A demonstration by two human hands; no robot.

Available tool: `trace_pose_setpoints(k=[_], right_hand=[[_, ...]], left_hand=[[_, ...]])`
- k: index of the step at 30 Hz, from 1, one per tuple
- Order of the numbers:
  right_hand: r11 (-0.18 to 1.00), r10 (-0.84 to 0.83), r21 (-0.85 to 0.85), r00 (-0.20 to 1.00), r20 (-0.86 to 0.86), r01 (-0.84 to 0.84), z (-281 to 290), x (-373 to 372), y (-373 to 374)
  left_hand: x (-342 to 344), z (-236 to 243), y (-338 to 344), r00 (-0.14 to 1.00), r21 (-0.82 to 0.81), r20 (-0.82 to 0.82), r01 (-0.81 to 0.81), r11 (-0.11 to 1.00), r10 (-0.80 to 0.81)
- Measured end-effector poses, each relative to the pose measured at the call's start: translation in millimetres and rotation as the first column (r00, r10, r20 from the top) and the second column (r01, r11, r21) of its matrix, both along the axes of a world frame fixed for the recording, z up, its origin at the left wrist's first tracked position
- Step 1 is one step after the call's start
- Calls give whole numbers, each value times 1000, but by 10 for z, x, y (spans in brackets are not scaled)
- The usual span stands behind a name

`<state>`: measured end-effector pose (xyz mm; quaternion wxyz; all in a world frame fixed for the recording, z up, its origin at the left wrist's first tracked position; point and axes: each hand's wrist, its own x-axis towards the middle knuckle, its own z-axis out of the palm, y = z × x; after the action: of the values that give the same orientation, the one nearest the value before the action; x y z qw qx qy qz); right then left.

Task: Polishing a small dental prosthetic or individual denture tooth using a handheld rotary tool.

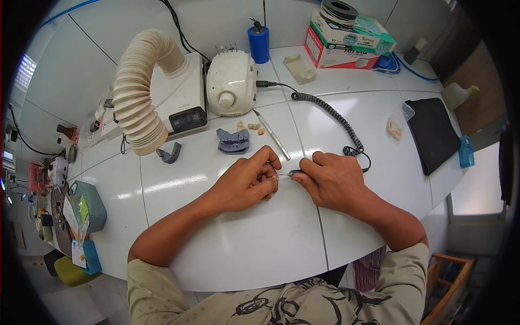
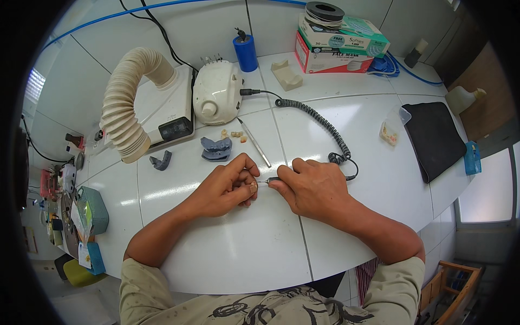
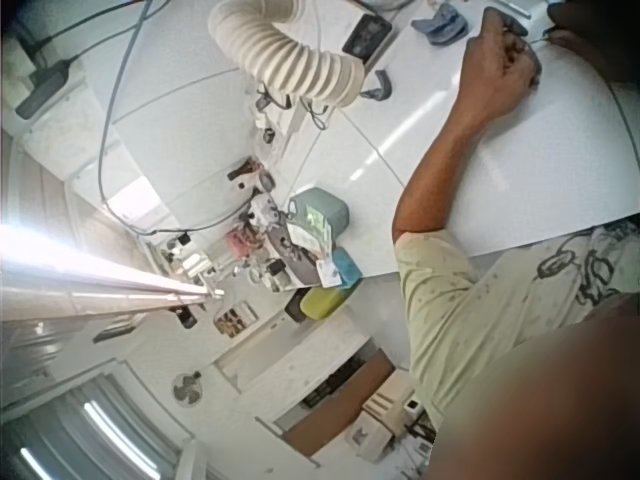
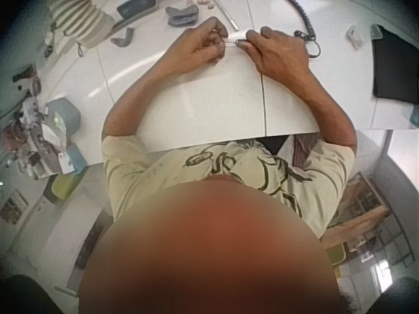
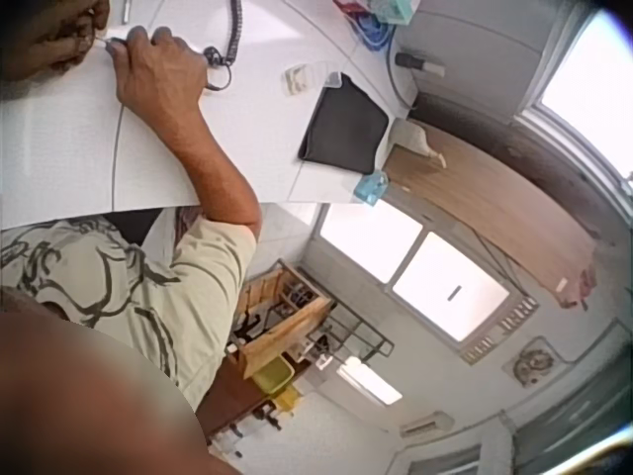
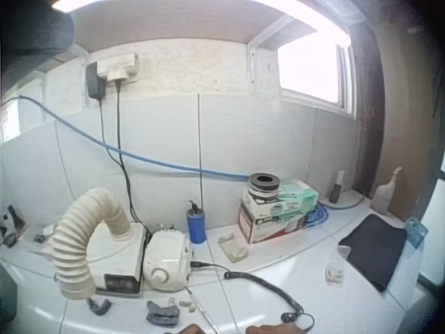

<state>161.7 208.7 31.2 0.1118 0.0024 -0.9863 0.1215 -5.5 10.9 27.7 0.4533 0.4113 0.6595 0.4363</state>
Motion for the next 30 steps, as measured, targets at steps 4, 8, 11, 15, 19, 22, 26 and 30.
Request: trace_pose_setpoints(k=[4, 8, 11, 15, 19, 22, 26, 30], right_hand=[[1000, -1, 3, 1000, -1, 1, 7, 1, -5], [1000, -3, -5, 1000, 23, 3, 11, -3, 2], [1000, 0, -7, 1000, 28, 0, 21, 0, 2], [1000, -1, -7, 1000, 17, 2, 23, 0, -1], [1000, 8, 1, 999, 31, -8, 25, -1, 2], [1000, -5, -7, 1000, 19, 5, 17, -2, -1], [1000, -4, -7, 1000, 25, 5, 18, 0, 3], [1000, -3, -9, 1000, 28, 3, 26, 0, 2]], left_hand=[[-3, 8, -2, 1000, -1, -7, 7, 1000, -7], [-4, 1, 0, 1000, -7, -12, 2, 1000, -2], [-2, 2, -5, 1000, -3, -20, 8, 1000, -8], [-1, -7, -2, 1000, -7, -11, 0, 1000, 0], [2, 5, 5, 1000, -27, -16, -1, 1000, 1], [0, -19, -4, 1000, -10, -3, -8, 1000, 8], [0, -22, -3, 1000, -15, -14, -5, 1000, 5], [1, -29, -7, 1000, -10, -16, -10, 1000, 10]])
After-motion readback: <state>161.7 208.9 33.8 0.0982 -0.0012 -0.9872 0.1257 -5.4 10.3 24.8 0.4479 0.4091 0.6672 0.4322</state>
